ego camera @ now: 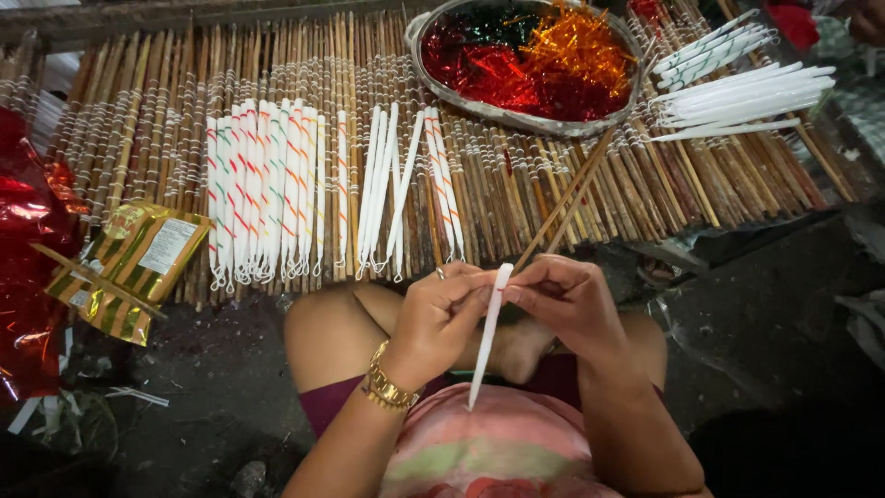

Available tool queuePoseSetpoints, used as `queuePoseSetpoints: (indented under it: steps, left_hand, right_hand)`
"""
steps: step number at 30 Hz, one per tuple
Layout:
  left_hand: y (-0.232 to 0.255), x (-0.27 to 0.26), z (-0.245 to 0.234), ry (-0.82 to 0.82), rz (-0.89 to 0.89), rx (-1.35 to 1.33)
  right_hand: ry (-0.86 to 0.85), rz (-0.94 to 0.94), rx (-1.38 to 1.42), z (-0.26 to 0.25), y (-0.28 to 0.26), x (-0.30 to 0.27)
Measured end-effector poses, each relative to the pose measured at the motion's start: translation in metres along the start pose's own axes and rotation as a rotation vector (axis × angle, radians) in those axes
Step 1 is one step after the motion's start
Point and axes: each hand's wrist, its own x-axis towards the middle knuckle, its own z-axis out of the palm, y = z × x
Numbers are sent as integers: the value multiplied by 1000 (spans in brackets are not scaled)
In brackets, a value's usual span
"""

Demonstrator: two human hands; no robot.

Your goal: Decorating white candles by wrapping them with thin strips of colored wax using a small stick.

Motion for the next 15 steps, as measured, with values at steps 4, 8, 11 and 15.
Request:
queuePoseSetpoints:
  steps: [4, 8, 11, 15]
  left_hand:
    - [-5, 1, 11, -58, 34, -97]
    - [-23, 3, 23, -16, -36, -225]
    - [-31, 7, 24, -22, -200, -358]
    - [-44, 5, 23, -53, -433, -859]
  right_hand:
    - [30, -22, -41, -8, 6, 5]
    - [21, -149, -138, -5, 0, 8]
    - [-14, -182, -86, 0, -11, 11]
    - [31, -84, -77, 4, -17, 11]
